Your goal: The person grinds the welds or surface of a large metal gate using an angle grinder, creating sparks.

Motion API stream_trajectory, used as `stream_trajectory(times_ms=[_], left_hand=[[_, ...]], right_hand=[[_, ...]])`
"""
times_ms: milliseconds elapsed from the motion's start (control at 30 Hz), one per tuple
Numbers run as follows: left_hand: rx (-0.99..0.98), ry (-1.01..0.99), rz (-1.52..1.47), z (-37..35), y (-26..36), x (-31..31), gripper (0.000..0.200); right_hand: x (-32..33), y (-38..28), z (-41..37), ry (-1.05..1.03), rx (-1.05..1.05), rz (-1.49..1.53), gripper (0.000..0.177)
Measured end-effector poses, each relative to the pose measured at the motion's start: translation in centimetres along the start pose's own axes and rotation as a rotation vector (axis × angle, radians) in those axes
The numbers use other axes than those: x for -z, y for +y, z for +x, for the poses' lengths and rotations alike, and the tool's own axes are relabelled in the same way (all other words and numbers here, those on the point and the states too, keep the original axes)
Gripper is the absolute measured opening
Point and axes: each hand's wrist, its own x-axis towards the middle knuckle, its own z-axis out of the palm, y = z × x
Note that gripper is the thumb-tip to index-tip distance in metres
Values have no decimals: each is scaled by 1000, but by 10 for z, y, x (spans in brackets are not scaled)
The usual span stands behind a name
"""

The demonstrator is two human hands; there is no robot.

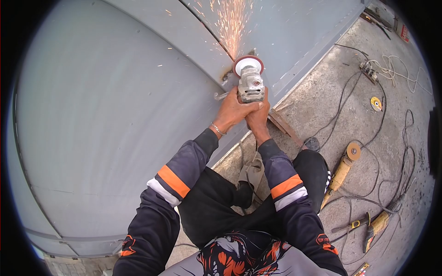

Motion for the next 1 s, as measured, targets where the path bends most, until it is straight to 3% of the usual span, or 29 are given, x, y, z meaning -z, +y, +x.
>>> stream_trajectory(times_ms=[1000], left_hand=[[41,-69,17,4,5,6,91]], right_hand=[[-3,-5,-3,60,39,-58,62]])
